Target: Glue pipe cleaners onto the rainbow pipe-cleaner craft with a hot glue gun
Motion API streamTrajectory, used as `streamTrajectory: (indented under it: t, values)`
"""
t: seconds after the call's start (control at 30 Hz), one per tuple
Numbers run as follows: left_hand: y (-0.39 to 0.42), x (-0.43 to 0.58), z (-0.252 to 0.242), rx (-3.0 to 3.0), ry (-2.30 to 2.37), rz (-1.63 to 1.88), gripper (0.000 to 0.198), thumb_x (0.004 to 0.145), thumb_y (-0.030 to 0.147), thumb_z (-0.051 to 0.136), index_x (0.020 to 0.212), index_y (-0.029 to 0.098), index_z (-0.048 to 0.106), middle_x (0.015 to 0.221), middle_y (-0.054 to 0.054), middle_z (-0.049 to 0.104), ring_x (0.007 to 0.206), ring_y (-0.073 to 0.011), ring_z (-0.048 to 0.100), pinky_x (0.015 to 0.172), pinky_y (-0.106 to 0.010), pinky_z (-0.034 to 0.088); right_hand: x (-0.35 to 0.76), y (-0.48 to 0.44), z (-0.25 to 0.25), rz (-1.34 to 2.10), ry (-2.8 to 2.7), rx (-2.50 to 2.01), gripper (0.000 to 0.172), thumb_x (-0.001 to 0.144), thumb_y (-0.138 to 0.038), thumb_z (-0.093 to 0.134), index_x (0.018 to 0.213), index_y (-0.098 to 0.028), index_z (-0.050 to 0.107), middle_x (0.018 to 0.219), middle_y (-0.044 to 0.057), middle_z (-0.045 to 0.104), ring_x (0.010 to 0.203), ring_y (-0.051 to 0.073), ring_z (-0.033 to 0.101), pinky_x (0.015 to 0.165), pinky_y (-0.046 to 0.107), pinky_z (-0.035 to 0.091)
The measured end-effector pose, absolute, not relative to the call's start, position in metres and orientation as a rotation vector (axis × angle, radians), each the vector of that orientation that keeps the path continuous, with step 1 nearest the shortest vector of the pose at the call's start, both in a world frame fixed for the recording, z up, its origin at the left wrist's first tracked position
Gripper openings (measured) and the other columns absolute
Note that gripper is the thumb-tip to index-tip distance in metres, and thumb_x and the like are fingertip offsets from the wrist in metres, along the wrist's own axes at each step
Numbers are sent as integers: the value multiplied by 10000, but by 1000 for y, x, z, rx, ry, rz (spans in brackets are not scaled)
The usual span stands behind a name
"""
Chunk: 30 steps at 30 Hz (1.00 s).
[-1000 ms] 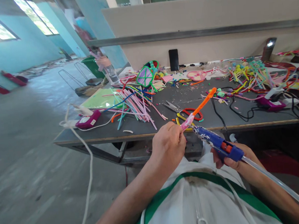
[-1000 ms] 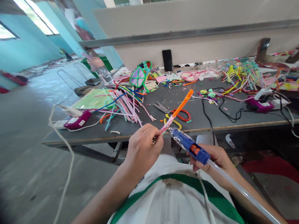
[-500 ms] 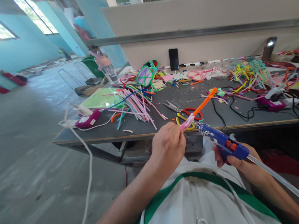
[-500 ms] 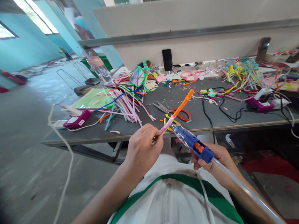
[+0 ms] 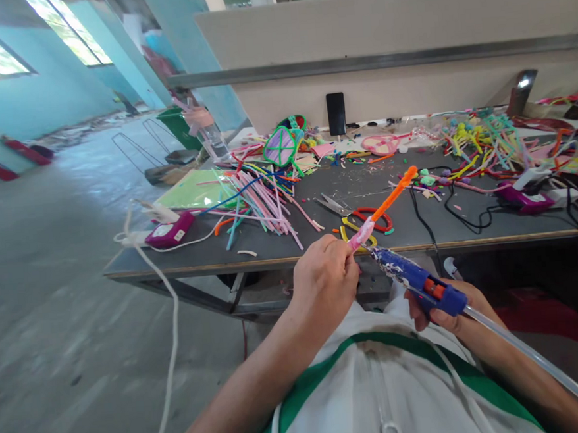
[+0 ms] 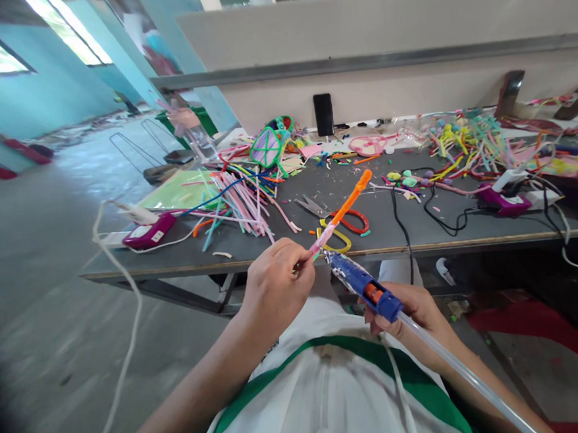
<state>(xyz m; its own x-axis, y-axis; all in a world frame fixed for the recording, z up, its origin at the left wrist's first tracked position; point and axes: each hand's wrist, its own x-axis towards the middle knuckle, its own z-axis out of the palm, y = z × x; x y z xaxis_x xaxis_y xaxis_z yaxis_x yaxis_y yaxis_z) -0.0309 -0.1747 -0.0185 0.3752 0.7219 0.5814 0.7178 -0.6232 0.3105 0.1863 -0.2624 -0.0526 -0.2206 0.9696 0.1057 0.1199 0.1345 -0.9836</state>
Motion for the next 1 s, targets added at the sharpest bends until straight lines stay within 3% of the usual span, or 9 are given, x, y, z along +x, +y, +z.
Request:
streamTrajectory:
  t: [1.0]
  values:
    - [-174,-30,-18,2612,1367,1101,162,811,113,495,666,179,525,696,-28,550,702,-160,520,657,-285,387,185,-264,-49,1193,-1540,-1142,297,840,-463,566,812,-174,632,725,45,631,628,168,609,592,256,470]
